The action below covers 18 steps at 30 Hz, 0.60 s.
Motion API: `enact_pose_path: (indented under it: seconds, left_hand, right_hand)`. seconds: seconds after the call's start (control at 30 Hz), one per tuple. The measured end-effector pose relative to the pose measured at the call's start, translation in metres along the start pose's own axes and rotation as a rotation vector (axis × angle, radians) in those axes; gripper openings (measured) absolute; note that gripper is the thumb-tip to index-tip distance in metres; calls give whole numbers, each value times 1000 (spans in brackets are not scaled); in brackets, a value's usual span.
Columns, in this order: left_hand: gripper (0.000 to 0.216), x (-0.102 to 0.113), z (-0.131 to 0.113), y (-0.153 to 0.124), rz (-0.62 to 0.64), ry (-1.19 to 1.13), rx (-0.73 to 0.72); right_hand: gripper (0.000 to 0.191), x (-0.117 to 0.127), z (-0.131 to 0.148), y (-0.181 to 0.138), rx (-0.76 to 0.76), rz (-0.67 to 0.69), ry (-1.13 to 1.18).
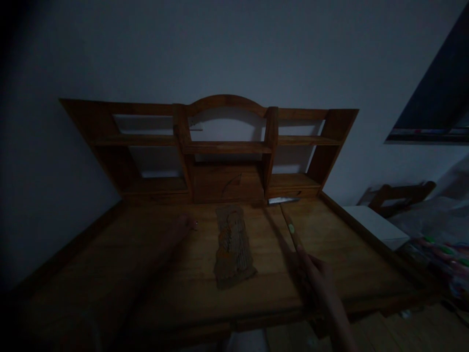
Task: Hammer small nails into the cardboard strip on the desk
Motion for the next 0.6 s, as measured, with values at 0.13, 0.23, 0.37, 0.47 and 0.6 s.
enact_pose_path:
  seconds: [0.13, 0.23, 0.37, 0.47, 0.6]
  left_hand:
    - [21, 12, -6, 0, -138, 25, 5]
    - [25, 19, -13, 1, -233, -17, 3]
    - [25, 19, -21, 2, -308, -69, -121]
    - [25, 15, -19, 8, -249, -189, -39]
    - [28, 14, -16, 13, -98, -434, 134]
  right_hand:
    - [41, 2, -3, -1, 13, -9, 14]
    - [40, 3, -6, 2, 17, -20, 26]
    - [41, 4, -5, 4, -4, -40, 5]
    - [42, 3, -2, 2, 3, -30, -5]
    - [42, 2, -2, 1, 3, -21, 17]
Point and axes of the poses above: each hand's wrist, its own y-axis towards the middle knuckle, its own x-axis out of the back of the hand, z = x × y, the point moved 1 cm from there along y, towards the middle knuckle, and after that the axes turned 1 degree about -z, right-handed, at the moved point
